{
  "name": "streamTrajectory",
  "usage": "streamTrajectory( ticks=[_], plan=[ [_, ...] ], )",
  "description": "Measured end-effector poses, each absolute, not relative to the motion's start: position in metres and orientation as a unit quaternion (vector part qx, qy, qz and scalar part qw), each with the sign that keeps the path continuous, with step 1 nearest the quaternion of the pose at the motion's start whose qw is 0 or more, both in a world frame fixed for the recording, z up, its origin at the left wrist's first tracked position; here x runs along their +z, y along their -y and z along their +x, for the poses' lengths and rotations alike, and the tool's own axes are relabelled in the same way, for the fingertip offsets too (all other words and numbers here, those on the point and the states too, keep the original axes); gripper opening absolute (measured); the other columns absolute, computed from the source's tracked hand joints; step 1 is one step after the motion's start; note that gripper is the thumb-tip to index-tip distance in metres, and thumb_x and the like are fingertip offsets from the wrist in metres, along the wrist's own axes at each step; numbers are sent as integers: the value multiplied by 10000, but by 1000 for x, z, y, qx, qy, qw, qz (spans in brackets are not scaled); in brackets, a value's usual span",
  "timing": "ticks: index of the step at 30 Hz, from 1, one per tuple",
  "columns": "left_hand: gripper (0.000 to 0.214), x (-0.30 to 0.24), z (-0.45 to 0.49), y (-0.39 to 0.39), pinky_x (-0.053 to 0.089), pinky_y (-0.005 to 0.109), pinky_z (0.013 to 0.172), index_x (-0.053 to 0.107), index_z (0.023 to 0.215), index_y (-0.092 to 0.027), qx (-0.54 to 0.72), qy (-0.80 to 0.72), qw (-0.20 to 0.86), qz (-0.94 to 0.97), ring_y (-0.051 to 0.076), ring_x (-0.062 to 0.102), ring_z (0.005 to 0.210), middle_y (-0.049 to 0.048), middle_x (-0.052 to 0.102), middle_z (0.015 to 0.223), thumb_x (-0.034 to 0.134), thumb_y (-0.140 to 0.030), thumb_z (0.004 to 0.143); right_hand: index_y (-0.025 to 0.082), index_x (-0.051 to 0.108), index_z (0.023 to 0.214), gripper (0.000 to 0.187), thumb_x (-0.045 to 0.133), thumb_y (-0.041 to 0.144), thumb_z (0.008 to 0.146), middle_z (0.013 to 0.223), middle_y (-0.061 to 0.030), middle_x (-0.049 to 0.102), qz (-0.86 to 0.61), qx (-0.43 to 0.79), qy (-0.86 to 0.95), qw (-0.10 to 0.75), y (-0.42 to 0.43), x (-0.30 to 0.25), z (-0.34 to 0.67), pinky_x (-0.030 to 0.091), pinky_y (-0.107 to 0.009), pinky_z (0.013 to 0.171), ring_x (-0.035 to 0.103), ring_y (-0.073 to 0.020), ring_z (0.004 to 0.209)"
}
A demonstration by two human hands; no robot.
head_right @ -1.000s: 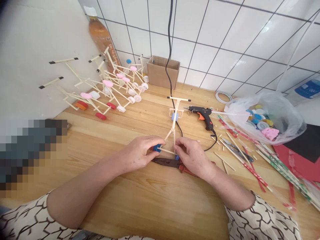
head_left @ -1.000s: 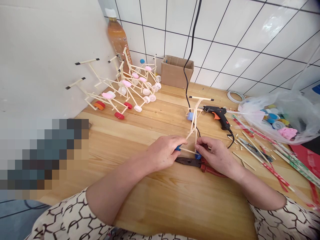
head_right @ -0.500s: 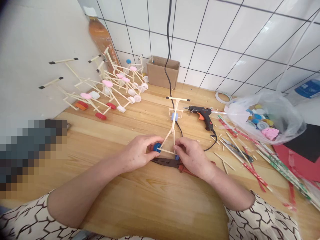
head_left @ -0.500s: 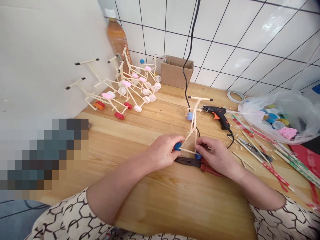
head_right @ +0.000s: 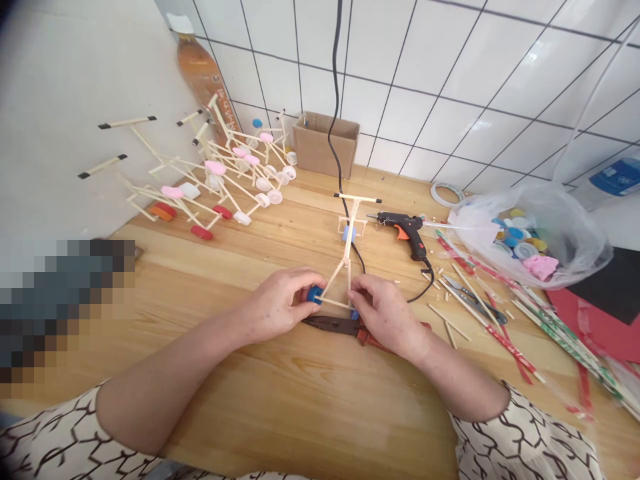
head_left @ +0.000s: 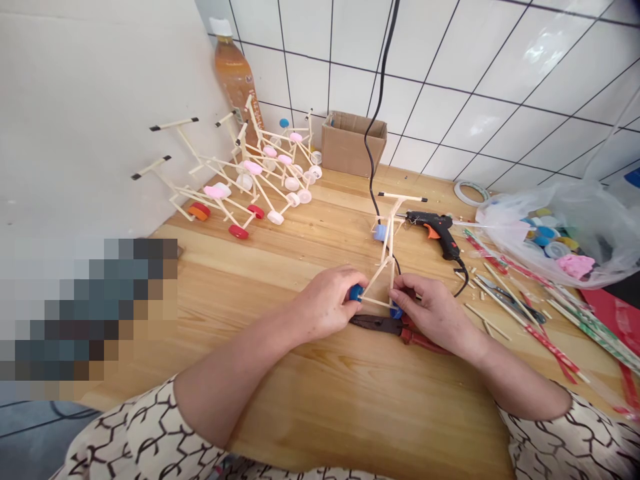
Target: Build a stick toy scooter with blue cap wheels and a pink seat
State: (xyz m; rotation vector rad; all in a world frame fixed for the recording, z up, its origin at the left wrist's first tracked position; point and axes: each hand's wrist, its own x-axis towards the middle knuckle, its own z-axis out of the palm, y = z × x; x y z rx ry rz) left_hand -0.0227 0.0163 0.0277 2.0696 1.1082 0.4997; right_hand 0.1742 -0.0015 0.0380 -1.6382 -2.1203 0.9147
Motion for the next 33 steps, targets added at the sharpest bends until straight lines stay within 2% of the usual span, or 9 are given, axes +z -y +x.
streamTrajectory(
  ticks=[33],
  plan=[
    [169,29,-23,-17,427,230,627,597,836,-164,189,-432,364,803,116,528,662,-4,581,787,617,-81,691,187,518,667,211,446,293,835,594,6,545,-569,307,746,158,2,43,173,373,-233,527,484,-122,551]
  ],
)
